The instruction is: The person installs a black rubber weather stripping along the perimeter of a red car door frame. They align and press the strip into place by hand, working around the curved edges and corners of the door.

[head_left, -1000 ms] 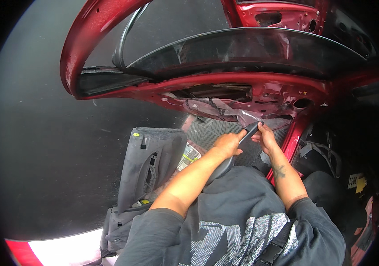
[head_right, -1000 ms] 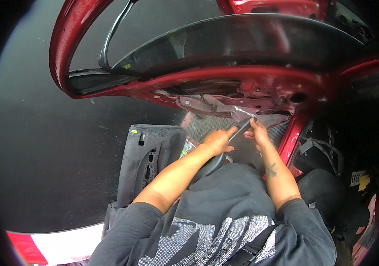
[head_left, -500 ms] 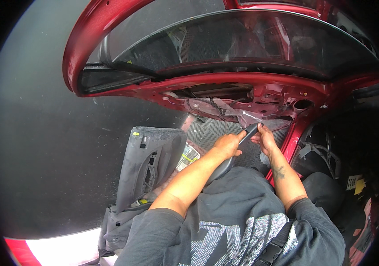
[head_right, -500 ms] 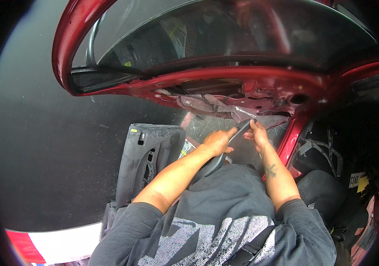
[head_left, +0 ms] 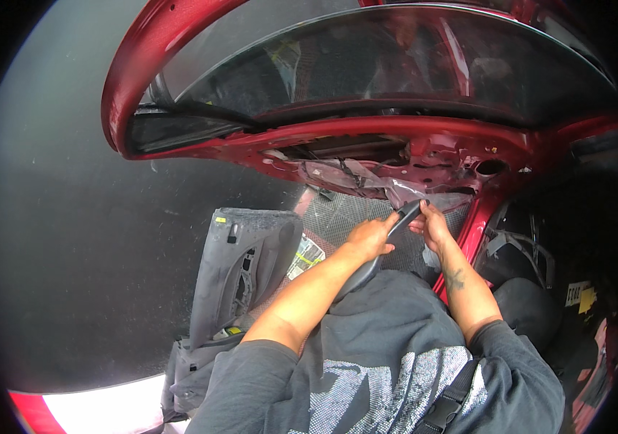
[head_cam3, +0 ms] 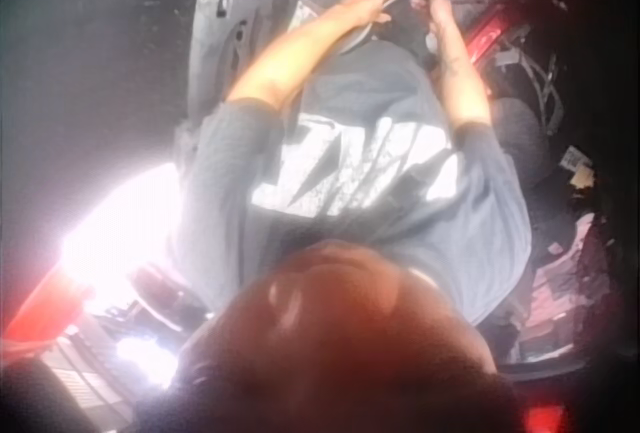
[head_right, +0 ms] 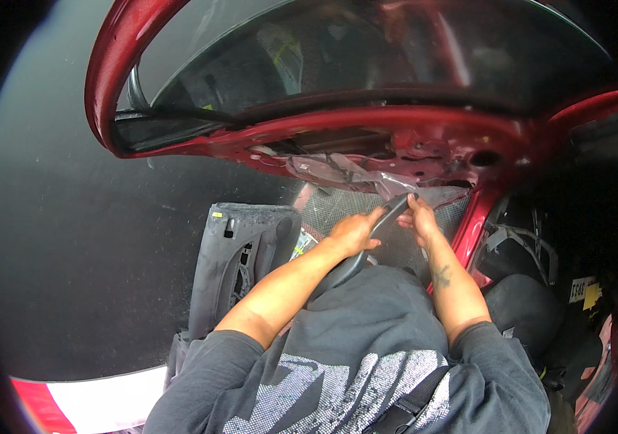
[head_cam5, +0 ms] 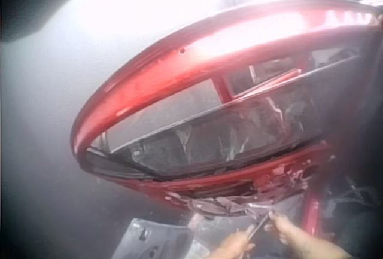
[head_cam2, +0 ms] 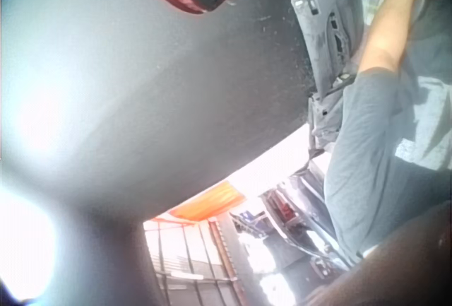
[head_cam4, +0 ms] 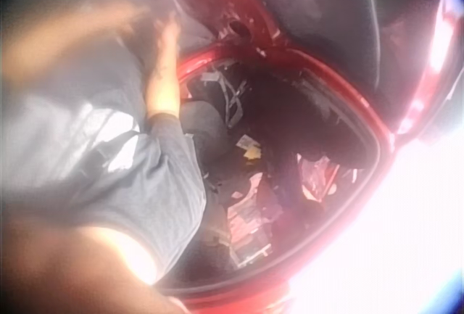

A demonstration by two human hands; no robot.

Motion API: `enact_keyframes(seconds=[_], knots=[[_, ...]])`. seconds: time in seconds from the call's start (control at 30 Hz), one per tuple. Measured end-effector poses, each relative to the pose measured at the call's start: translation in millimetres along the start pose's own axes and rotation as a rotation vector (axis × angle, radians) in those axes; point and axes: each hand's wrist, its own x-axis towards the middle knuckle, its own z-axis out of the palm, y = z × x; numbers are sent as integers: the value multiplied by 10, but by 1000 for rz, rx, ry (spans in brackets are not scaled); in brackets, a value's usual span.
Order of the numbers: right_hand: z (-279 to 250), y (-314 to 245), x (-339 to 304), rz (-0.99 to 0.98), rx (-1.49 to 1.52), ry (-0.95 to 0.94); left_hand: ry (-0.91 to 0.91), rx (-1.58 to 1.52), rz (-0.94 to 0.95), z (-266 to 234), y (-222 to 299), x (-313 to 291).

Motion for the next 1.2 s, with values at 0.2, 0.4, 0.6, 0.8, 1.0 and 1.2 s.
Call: enact_keyframes(seconds=[0.2, 0.4, 0.6, 0.8, 1.0, 1.2], knots=[[-26, 9, 3, 1, 14, 9, 54, 22, 0, 90, -5, -62], [-48, 49, 40, -21, -13, 10, 97, 12, 26, 120, -15, -88], [-50, 72, 24, -24, 9, 27, 94, 32, 21, 137, 13, -99], [-84, 147, 52, -34, 24, 34, 91, 17, 55, 142, -18, -52], [-65, 183, -13, -59, 56, 73, 49, 63, 49, 62, 62, -24], [-110, 211, 28, -76, 25, 68, 57, 27, 41, 114, 27, -33]])
